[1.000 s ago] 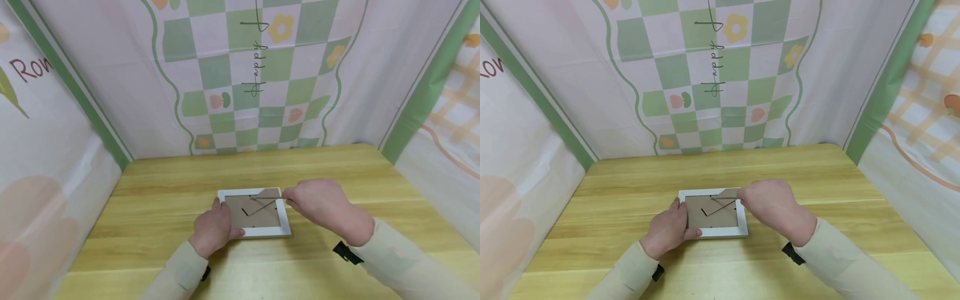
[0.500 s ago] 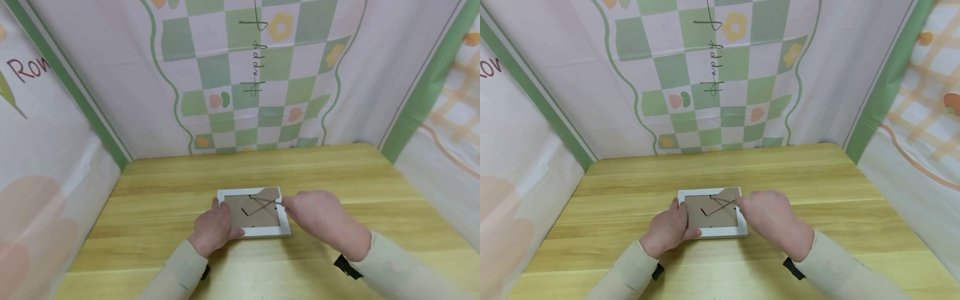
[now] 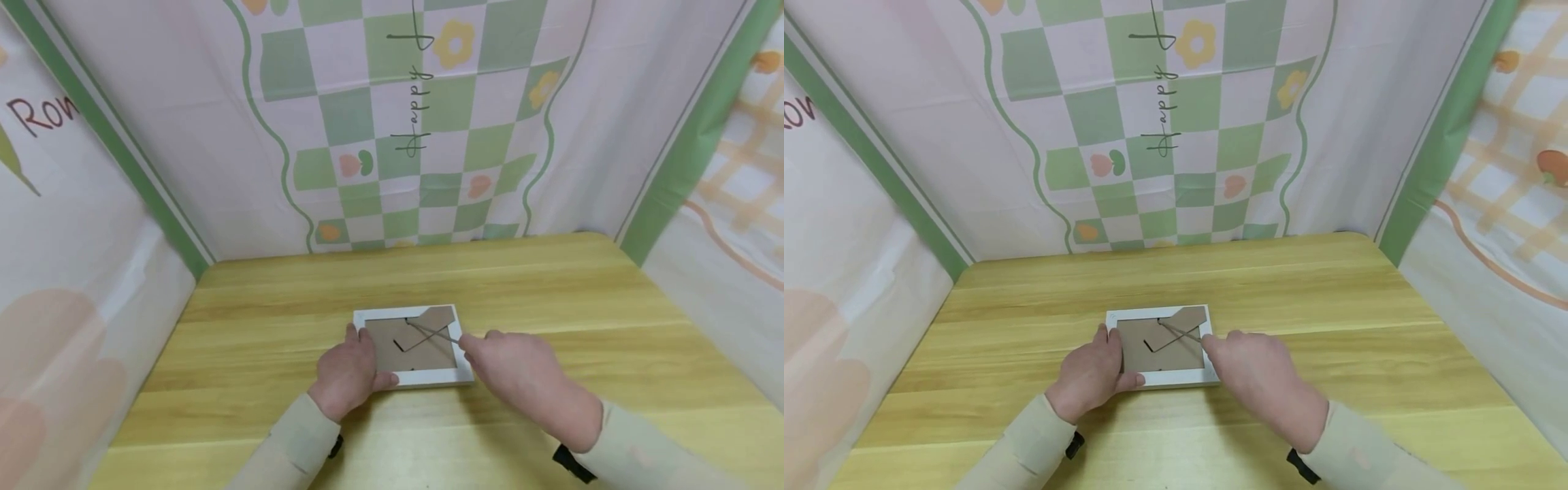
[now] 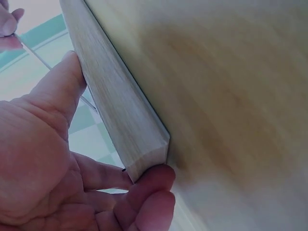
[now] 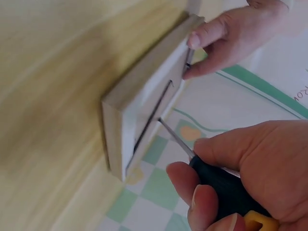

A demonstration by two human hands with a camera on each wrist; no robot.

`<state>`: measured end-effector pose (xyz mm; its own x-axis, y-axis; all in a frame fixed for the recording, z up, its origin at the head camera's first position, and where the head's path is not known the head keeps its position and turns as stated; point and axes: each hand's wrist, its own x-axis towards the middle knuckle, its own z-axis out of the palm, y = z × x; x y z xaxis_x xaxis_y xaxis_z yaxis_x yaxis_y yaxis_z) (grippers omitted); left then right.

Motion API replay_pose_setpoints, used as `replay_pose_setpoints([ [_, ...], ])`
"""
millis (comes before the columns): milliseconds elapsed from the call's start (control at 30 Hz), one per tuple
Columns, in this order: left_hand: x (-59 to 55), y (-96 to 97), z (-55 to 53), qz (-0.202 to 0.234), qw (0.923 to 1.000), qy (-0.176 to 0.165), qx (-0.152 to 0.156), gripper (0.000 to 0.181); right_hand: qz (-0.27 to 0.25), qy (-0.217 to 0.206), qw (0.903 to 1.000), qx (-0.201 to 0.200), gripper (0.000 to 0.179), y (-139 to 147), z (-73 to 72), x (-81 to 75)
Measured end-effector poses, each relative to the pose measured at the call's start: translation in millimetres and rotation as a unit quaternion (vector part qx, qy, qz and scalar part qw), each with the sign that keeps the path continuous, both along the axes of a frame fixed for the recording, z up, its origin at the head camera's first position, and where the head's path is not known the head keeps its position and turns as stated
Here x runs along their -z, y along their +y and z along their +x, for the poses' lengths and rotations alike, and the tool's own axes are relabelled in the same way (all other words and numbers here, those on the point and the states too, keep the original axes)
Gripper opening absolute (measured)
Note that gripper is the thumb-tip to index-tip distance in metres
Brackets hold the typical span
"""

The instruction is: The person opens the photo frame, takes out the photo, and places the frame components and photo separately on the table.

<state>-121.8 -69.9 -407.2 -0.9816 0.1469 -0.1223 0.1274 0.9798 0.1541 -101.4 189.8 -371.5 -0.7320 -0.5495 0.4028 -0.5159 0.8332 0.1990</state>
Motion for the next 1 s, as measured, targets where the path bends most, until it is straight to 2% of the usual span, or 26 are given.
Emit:
replay_pose_setpoints([
  [167, 1.4, 1.0, -0.7, -0.007, 1.0, 0.006, 0.001, 0.105, -0.014, 0.024, 0.9996, -0.006, 0.019, 0.8, 4.3, 13.0],
  [300, 1.2, 1.3, -0.8, -0.009, 0.9999, 0.007, 0.002, 0.105, -0.033, 0.088, 0.9948, -0.041, 0.009, -0.4, 5.4, 22.7],
  [433, 1.0, 0.8, -0.6, -0.013, 0.9998, 0.012, 0.005, 0.105, -0.047, 0.131, 0.9888, -0.051, 0.023, -4.7, 7.2, 29.7],
  [567, 1.7, 0.2, -0.6, -0.014, 0.9998, 0.013, 0.009, 0.104, -0.05, 0.134, 0.989, -0.036, 0.03, -8.6, 9.1, 31.7],
  [667, 2.6, -0.2, -0.5, -0.013, 0.9998, 0.014, 0.01, 0.104, -0.036, 0.1, 0.9942, -0.018, 0.023, -8.3, 8.5, 26.5],
  [767, 3.2, -0.9, -0.3, -0.013, 0.9997, 0.016, 0.01, 0.105, -0.01, 0.026, 0.9996, 0.011, 0.012, -6.3, 5.1, 14.8],
  [800, 3.2, -1.0, -0.2, -0.013, 0.9997, 0.016, 0.01, 0.105, -0.002, 0.0, 0.9998, 0.019, 0.013, -5.8, 3.2, 9.9],
  [900, 3.0, -1.3, -0.3, -0.018, 0.9995, 0.021, 0.012, 0.105, 0.013, -0.074, 0.9962, 0.042, 0.023, -4.4, -4.4, -6.1],
  [1000, 2.7, -1.3, -0.5, -0.023, 0.9993, 0.028, 0.015, 0.105, 0.011, -0.139, 0.9886, 0.057, 0.023, -3.5, -13.9, -21.1],
])
